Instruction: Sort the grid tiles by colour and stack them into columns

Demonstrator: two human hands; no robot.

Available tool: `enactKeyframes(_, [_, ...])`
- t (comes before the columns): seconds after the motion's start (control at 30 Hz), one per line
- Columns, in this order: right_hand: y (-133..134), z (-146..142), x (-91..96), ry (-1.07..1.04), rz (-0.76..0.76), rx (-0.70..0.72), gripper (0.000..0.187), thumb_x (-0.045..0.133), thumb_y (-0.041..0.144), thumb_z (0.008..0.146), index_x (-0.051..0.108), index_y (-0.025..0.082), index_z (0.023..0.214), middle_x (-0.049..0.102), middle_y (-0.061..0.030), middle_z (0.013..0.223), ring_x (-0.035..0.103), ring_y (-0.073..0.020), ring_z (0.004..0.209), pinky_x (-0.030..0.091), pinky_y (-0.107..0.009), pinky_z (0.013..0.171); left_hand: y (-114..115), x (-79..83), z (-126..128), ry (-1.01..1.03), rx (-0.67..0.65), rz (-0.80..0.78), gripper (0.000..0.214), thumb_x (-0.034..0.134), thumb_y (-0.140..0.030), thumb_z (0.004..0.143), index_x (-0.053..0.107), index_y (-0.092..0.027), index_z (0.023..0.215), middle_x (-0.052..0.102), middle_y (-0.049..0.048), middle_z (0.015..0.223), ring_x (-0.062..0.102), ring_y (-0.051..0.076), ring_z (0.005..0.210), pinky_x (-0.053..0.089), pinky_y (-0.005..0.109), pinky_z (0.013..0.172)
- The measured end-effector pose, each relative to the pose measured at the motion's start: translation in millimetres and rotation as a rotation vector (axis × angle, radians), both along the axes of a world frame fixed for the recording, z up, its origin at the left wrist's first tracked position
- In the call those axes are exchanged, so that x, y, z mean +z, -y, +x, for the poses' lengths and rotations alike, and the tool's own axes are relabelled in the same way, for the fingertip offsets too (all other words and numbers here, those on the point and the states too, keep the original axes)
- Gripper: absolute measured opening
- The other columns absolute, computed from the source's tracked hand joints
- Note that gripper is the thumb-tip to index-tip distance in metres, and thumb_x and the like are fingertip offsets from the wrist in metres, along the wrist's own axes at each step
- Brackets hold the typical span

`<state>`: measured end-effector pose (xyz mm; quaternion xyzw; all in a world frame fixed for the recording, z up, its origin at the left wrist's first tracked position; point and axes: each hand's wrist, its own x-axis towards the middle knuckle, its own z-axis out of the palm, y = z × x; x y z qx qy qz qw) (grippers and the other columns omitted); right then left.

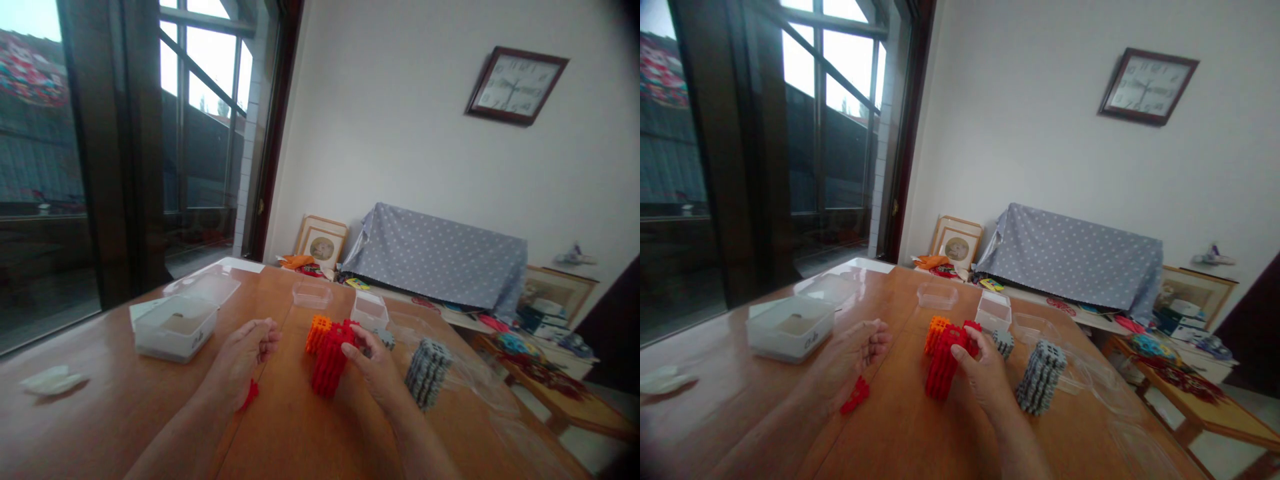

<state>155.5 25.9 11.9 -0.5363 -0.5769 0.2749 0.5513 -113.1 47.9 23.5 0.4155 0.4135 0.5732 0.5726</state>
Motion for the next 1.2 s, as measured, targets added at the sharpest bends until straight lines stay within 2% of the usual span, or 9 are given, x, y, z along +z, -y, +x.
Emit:
enactKeyframes(0.2, [-1, 3, -4.7, 0.077, 0.015, -0.027, 0.049, 0.074, 0.047, 0.078, 0.070, 0.024, 0.121, 0.064, -0.0091, 0.132, 0.054, -0.0296, 0.129, 0.035, -0.047, 0.114, 0, 2.7, -2, -0.005, 0.021, -0.005, 0.043, 0.070, -0.056, 0.079, 0.067, -0.016, 0.096, 0.071, 0.0053, 0.089, 0.062, 0.014, 0.074, 0.044, 0.025, 0.067])
enactKeyframes(0.4, [3, 4, -1.5, -0.019, -0.024, -0.022, 0.059, 0.077, 0.051, 0.075, 0.067, 0.023, 0.126, 0.065, -0.0096, 0.132, 0.056, -0.0305, 0.128, 0.037, -0.048, 0.113, 1, 4.7, -2, 0.000, 0.030, -0.010, 0.042, 0.071, -0.055, 0.077, 0.068, -0.016, 0.094, 0.072, 0.0053, 0.087, 0.063, 0.015, 0.073, 0.044, 0.025, 0.065])
enactKeyframes(0.53, [16, 7, 8.9, -0.122, -0.009, -0.106, 0.054, 0.068, 0.055, 0.083, 0.065, 0.022, 0.125, 0.070, -0.0086, 0.124, 0.062, -0.0284, 0.117, 0.043, -0.044, 0.106, 1, 7.2, -3, 0.041, 0.035, -0.014, 0.039, 0.073, -0.052, 0.077, 0.068, -0.016, 0.093, 0.072, 0.0042, 0.084, 0.063, 0.014, 0.070, 0.044, 0.025, 0.065])
enactKeyframes(0.67, [35, 2, 15.9, -0.108, 0.042, -0.214, 0.046, 0.064, 0.057, 0.084, 0.069, 0.021, 0.112, 0.074, -0.0067, 0.106, 0.065, -0.0272, 0.101, 0.049, -0.040, 0.092, -1, 8.3, -7, 0.084, 0.071, -0.007, 0.037, 0.075, -0.049, 0.075, 0.068, -0.016, 0.092, 0.072, 0.0040, 0.082, 0.063, 0.014, 0.069, 0.044, 0.025, 0.064])
enactKeyframes(0.8, [54, -28, 6.2, 0.023, 0.050, -0.224, 0.034, 0.059, 0.054, 0.088, 0.070, 0.022, 0.093, 0.072, -0.0045, 0.089, 0.063, -0.0244, 0.087, 0.048, -0.033, 0.077, -4, 10.0, -14, 0.114, 0.110, -0.026, 0.037, 0.075, -0.047, 0.073, 0.067, -0.015, 0.091, 0.071, 0.0038, 0.082, 0.062, 0.012, 0.066, 0.043, 0.024, 0.063])
enactKeyframes(0.9, [62, -63, -9.9, 0.166, 0.029, -0.027, 0.027, 0.056, 0.045, 0.091, 0.069, 0.023, 0.084, 0.068, -0.0029, 0.081, 0.062, -0.0213, 0.079, 0.046, -0.030, 0.070, -6, 13.2, -21, 0.150, 0.144, -0.019, 0.036, 0.074, -0.045, 0.073, 0.066, -0.015, 0.092, 0.071, 0.0038, 0.082, 0.061, 0.011, 0.064, 0.042, 0.022, 0.061])
enactKeyframes(1.03, [59, -109, -24.7, 0.397, -0.006, 0.222, 0.015, 0.059, 0.032, 0.089, 0.070, 0.024, 0.093, 0.067, -0.0037, 0.091, 0.062, -0.0212, 0.086, 0.046, -0.031, 0.076, -6, 16.7, -26, 0.190, 0.205, -0.033, 0.033, 0.073, -0.043, 0.073, 0.064, -0.016, 0.089, 0.070, 0.0022, 0.079, 0.060, 0.009, 0.061, 0.041, 0.021, 0.058])
enactKeyframes(1.1, [54, -129, -26.9, 0.491, -0.034, 0.246, 0.017, 0.062, 0.031, 0.087, 0.071, 0.025, 0.100, 0.067, -0.0049, 0.097, 0.062, -0.0233, 0.093, 0.045, -0.033, 0.080, -6, 16.4, -26, 0.207, 0.214, -0.036, 0.032, 0.073, -0.043, 0.072, 0.064, -0.016, 0.088, 0.070, 0.0020, 0.078, 0.061, 0.009, 0.061, 0.041, 0.021, 0.058])
enactKeyframes(1.2, [46, -155, -28.9, 0.618, -0.064, 0.207, 0.026, 0.068, 0.040, 0.083, 0.070, 0.025, 0.104, 0.066, -0.0078, 0.102, 0.060, -0.0279, 0.100, 0.045, -0.037, 0.084, -6, 14.5, -25, 0.219, 0.192, -0.042, 0.033, 0.074, -0.042, 0.072, 0.065, -0.016, 0.089, 0.071, 0.0028, 0.079, 0.061, 0.009, 0.061, 0.042, 0.021, 0.057])
